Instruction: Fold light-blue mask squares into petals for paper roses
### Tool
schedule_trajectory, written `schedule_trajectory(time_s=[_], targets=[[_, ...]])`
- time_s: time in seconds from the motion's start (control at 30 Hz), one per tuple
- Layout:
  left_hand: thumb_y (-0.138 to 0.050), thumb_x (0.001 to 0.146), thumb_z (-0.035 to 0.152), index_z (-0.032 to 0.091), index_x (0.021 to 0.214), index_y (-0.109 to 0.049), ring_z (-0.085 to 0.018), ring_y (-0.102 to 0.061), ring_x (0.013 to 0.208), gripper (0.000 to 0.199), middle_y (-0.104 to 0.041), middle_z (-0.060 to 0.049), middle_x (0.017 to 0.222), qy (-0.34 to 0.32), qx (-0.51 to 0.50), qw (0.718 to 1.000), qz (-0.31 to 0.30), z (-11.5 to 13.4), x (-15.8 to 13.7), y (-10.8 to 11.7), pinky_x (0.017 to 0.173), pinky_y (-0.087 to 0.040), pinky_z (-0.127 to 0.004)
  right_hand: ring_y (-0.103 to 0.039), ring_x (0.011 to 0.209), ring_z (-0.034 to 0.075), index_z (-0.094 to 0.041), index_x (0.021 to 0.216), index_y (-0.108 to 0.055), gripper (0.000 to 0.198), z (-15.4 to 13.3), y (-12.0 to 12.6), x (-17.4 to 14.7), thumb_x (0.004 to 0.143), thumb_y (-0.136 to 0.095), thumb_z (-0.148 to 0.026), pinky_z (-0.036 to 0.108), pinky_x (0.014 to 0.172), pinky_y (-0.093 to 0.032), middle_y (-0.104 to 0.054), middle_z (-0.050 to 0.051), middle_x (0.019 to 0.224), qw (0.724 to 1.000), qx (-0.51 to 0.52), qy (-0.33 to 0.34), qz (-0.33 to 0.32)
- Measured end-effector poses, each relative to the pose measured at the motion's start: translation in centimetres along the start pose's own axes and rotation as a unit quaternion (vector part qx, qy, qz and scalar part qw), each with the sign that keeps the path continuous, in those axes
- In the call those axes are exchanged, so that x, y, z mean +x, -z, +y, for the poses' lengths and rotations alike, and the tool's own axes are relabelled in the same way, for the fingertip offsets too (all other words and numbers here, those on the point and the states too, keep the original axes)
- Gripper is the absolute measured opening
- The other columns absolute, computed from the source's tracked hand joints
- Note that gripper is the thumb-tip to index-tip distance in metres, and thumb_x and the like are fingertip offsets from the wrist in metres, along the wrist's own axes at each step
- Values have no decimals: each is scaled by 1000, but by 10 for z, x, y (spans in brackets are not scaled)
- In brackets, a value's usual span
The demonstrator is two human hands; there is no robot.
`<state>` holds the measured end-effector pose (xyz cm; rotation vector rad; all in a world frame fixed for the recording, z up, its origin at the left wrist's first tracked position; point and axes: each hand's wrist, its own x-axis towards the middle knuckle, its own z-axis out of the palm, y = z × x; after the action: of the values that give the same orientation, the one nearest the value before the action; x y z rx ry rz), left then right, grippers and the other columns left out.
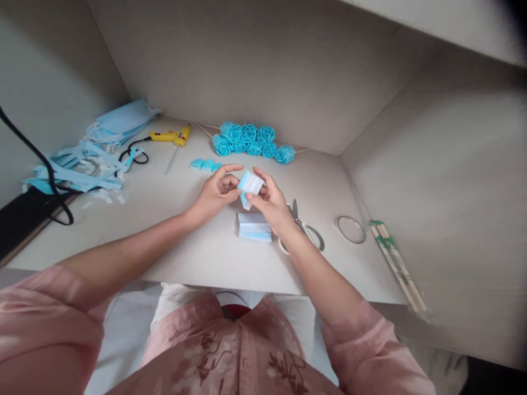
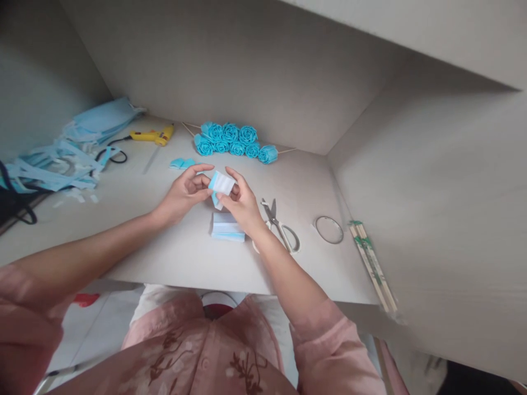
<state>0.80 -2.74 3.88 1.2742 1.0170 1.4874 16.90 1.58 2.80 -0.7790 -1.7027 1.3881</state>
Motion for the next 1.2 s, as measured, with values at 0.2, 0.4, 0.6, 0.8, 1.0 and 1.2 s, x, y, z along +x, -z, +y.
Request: schedule_trajectory(time_s=[0.2, 0.4, 0.6, 0.8, 1.0, 1.2], targets=[[-75, 73, 37, 17, 116, -62, -13, -58, 72, 50, -63, -1, 82, 46, -21, 998, -27, -3, -1, -2, 71, -45, -26, -67, 102, 22, -25, 141, -37, 68, -4, -1, -1, 81, -66, -40, 37, 86, -57, -69, 7, 116, 999, -4, 36, 30], [-73, 73, 47, 15, 62, -66, -14, -54, 63, 35, -60, -1, 61, 87, 25, 996, -1, -2, -3, 0, 67, -44, -27, -67, 98, 21, -24, 138, -42, 68, -5, 0, -1, 79, -68, -45, 37, 85, -57, -69, 8, 111, 998, -7, 47, 35], [-74, 69, 49, 15, 58, -64, -11, -50, 52, 37, -58, -1, 54, 99, 70, 992, -32, 1, -3, 1, 54, -37, -24, -65, 90, 17, -21, 105, -64, 39, -6, 7, 3, 77, -69, -47, 31, 82, -54, -70, 4, 100, 999, -16, 6, 45], [-72, 70, 49, 15, 56, -63, -10, -48, 47, 38, -57, -1, 50, 107, 79, 990, -56, -1, -3, 1, 48, -32, -23, -59, 74, 13, -21, 87, -65, 20, -7, 9, 0, 79, -68, -38, 26, 70, -49, -66, -1, 81, 996, -51, 55, 56], [-76, 65, 47, 15, 61, -66, -10, -50, 46, 33, -61, -2, 53, 141, 11, 989, -52, 1, -2, 1, 46, -36, -23, -61, 84, 15, -21, 87, -66, 12, -12, 13, -1, 80, -66, -31, 27, 76, -48, -67, 1, 91, 984, -137, 101, 43], [-79, 63, 45, 15, 63, -68, -10, -50, 45, 32, -61, -1, 54, 148, -9, 988, -48, 2, -1, 1, 44, -36, -23, -62, 92, 17, -21, 87, -66, 9, -14, 15, -1, 81, -60, -19, 31, 86, -48, -67, 3, 94, 960, -215, 173, 35]])
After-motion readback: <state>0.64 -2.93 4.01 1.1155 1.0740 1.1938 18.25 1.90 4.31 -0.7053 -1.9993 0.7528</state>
